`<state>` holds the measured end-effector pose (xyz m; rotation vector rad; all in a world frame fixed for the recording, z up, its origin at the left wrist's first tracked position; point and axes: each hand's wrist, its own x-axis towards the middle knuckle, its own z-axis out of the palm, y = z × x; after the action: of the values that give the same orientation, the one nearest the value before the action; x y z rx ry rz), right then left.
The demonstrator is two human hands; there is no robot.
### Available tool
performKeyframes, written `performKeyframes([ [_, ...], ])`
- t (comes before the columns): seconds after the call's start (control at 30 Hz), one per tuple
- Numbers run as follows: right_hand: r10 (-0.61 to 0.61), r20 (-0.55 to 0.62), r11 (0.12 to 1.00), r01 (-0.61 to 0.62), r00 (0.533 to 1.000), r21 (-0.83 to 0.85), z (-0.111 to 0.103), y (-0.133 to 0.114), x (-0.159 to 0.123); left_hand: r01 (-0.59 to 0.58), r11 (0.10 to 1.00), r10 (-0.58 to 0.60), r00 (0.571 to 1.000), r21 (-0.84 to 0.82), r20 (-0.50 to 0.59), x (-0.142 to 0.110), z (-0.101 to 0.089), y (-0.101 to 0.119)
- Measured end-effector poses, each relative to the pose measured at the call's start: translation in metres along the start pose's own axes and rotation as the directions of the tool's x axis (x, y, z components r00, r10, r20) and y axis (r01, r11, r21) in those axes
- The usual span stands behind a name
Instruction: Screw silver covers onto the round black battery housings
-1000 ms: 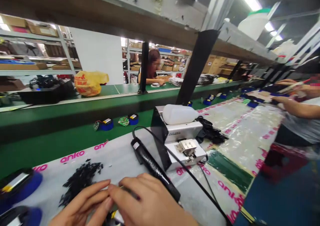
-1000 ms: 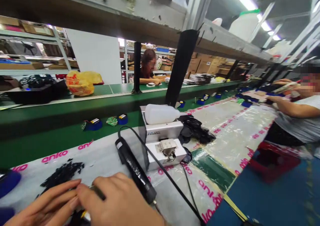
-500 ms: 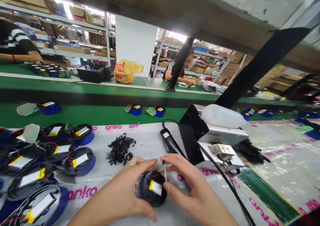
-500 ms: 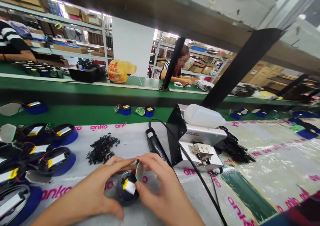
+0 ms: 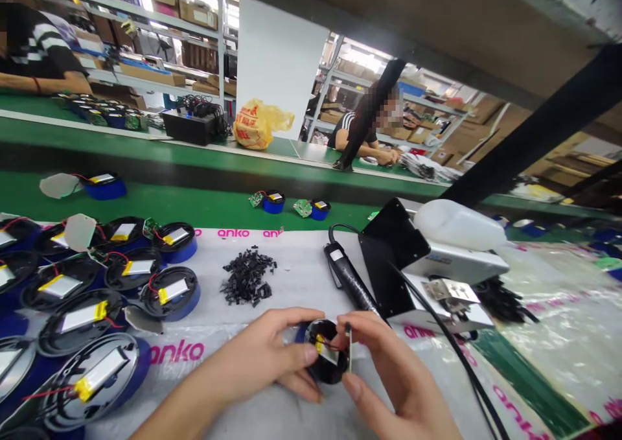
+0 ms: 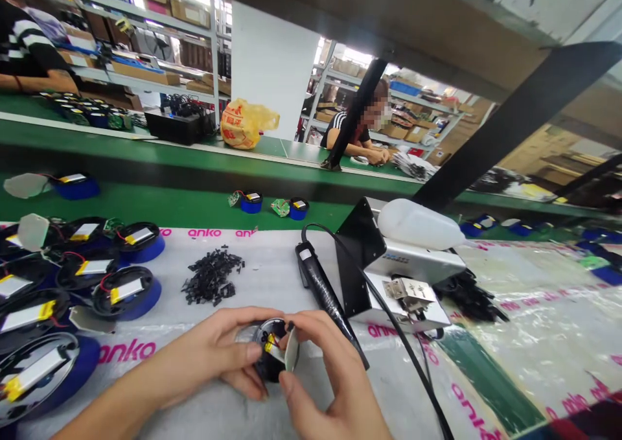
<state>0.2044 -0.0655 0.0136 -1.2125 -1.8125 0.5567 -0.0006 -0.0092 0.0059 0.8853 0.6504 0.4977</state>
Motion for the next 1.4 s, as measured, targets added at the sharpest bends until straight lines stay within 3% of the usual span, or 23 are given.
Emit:
performKeyframes([
  [0.2,0.073,-0.100,0.990,-0.060,0.992,0.128,0.014,0.004,-0.020,0.045,0.992,-0.021,0.982,0.121,-0.189,0.012,0.009,-0.005],
  [0.37,0.058,-0.141,0.997,-0.066,0.988,-0.051,0.023,0.005,-0.033,0.073,0.988,-0.035,0.964,0.135,-0.265,0.016,0.016,-0.005],
  [0.63,-0.010,-0.040,0.986,0.003,0.999,-0.169,0.014,-0.001,-0.023,0.042,0.973,0.035,0.945,0.226,-0.326,0.017,0.028,-0.002],
  [0.83,-0.181,-0.038,0.908,0.152,0.983,-0.390,0.012,0.001,-0.016,0.012,0.967,0.085,0.927,0.255,-0.366,0.020,0.033,-0.008],
  [1.0,-0.314,0.104,0.855,0.329,0.944,-0.401,0.004,0.004,-0.006,-0.069,0.978,0.124,0.951,0.195,-0.283,0.014,0.027,-0.011],
  [1.2,-0.323,0.292,0.784,0.428,0.900,-0.450,-0.009,0.002,0.003,0.041,0.989,-0.050,0.997,-0.145,-0.061,-0.003,0.005,0.001],
  [1.4,-0.276,0.422,0.799,0.450,0.864,-0.399,-0.016,-0.011,0.014,0.034,0.968,-0.057,0.994,-0.250,-0.088,-0.001,0.007,0.003],
])
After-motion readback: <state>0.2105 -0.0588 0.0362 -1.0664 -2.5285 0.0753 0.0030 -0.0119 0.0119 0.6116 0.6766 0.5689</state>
